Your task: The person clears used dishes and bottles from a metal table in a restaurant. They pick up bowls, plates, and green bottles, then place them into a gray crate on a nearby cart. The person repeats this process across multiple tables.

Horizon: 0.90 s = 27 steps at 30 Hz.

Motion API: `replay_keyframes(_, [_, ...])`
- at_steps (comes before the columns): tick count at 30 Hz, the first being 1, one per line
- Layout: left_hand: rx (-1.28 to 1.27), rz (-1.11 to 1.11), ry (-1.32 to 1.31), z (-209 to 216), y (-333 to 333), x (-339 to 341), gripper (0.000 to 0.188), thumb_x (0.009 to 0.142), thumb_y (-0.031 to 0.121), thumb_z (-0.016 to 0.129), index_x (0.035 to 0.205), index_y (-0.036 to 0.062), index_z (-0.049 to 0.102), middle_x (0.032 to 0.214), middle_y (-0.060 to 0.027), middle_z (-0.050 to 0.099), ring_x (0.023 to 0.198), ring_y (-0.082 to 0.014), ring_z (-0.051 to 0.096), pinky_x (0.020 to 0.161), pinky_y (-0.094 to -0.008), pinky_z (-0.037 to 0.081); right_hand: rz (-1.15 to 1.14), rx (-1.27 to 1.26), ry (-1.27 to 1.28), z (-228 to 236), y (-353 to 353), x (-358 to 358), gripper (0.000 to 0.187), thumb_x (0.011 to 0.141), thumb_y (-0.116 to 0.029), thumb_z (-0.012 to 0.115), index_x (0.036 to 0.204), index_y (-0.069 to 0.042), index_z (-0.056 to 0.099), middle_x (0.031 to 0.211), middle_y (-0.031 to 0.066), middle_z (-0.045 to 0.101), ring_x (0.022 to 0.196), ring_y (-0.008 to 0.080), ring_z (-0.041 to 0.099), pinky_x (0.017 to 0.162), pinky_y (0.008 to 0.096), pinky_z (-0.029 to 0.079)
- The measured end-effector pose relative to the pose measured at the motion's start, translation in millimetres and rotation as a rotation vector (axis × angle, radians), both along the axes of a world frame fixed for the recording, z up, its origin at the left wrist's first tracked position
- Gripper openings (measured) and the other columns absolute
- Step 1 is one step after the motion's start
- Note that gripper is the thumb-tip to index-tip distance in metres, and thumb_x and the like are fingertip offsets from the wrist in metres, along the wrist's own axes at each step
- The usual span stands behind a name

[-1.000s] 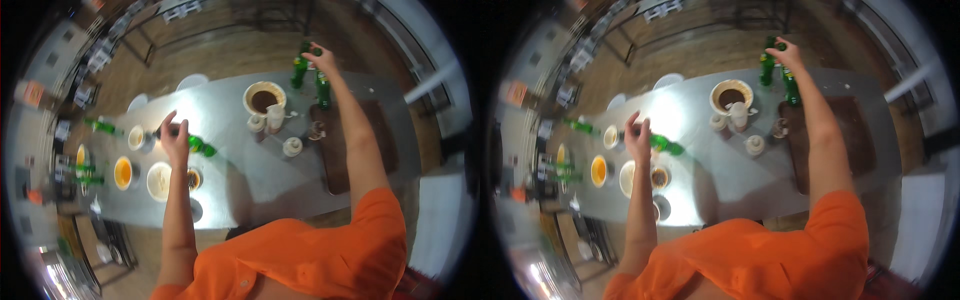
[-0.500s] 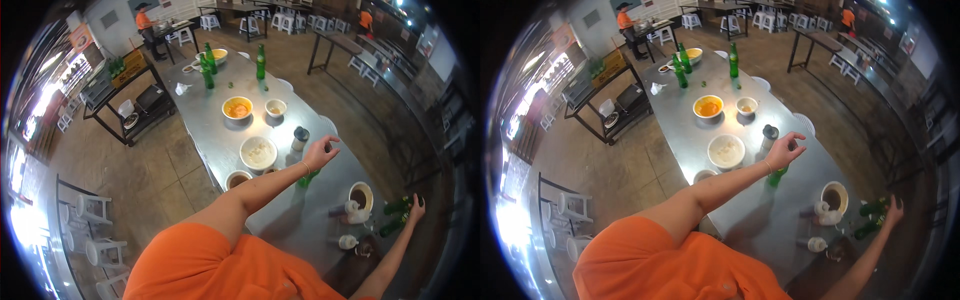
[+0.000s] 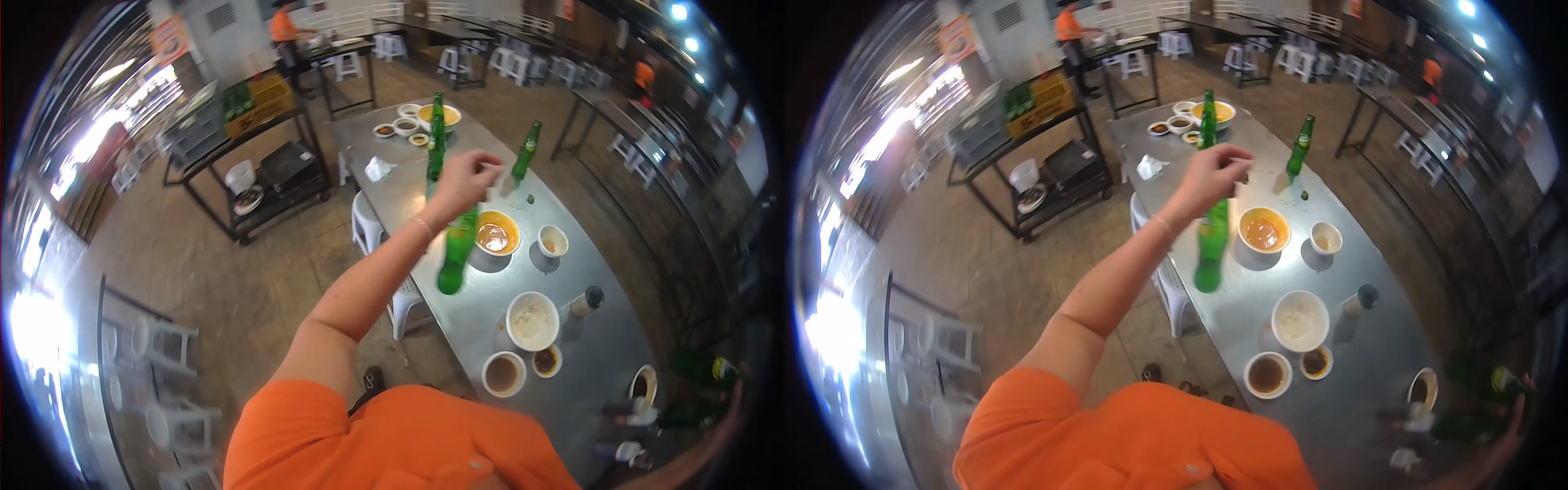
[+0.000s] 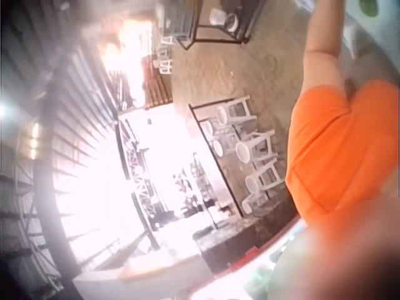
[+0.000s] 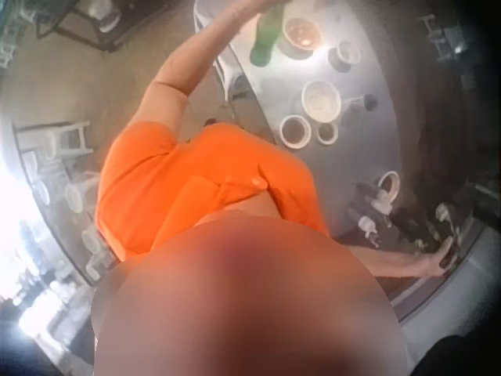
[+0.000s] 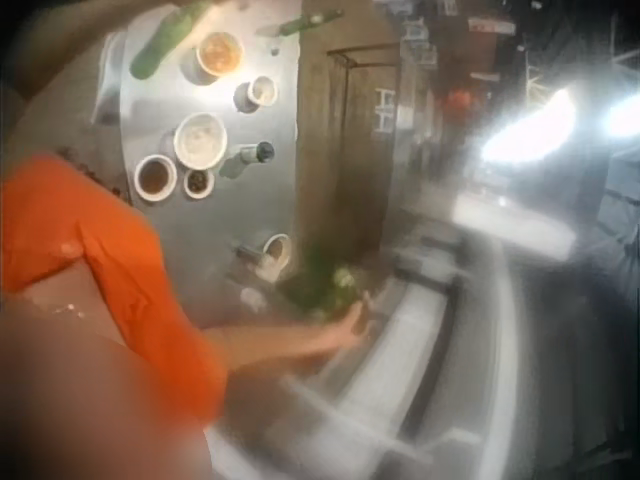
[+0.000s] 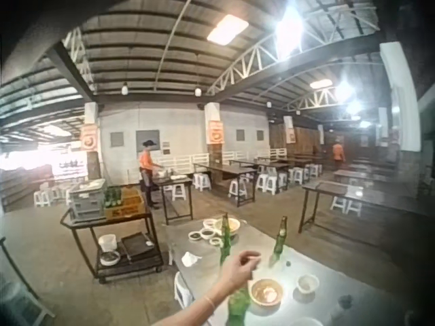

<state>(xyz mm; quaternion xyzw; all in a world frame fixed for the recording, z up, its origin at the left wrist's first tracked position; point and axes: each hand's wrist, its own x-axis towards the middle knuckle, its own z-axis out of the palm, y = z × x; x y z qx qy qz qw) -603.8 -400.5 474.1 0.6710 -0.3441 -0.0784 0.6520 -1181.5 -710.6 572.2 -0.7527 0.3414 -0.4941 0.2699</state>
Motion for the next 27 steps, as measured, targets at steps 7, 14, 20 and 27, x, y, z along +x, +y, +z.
replay_keyframes(7, [0.485,0.19,-0.333,-37,24,195,0.066,0.069,0.049,0.07,0.104,-0.0042,0.058,0.076,-0.0155,0.064,0.058,-0.0196,0.063,0.059,-0.029,0.049,0.278,0.46,-0.298,-49,207,215,0.035,0.077,-0.014,0.059,0.108,0.003,0.053,0.104,0.0134,0.057,0.077,0.0114,0.056,0.066,0.0208,0.045])
replay_keyframes(14, [0.707,0.119,-0.469,-67,-47,324,0.074,0.064,0.05,0.072,0.113,0.0,0.047,0.094,-0.0211,0.063,0.088,-0.033,0.062,0.075,-0.0399,0.049,0.433,0.65,-0.323,-88,281,392,0.033,0.066,-0.008,0.065,0.094,0.005,0.055,0.092,0.016,0.061,0.068,0.0179,0.06,0.052,0.023,0.049])
replay_keyframes(20, [0.725,-0.117,-0.542,-84,-58,371,0.042,0.069,0.04,0.07,0.095,0.007,0.062,0.09,-0.0163,0.064,0.087,-0.0308,0.062,0.076,-0.04,0.05,0.508,0.721,-0.151,-95,297,526,0.032,0.063,0.003,0.063,0.094,0.005,0.056,0.093,0.0166,0.06,0.09,0.0208,0.059,0.056,0.0249,0.051])
replay_keyframes(27, [0.463,-0.115,-0.423,-67,44,442,0.038,0.069,0.037,0.068,0.085,0.0025,0.064,0.08,-0.0171,0.064,0.078,-0.0318,0.063,0.072,-0.0388,0.049,0.594,0.417,0.043,-95,336,670,0.03,0.066,-0.002,0.063,0.095,0.003,0.055,0.095,0.0129,0.06,0.082,0.0173,0.059,0.053,0.0227,0.049])
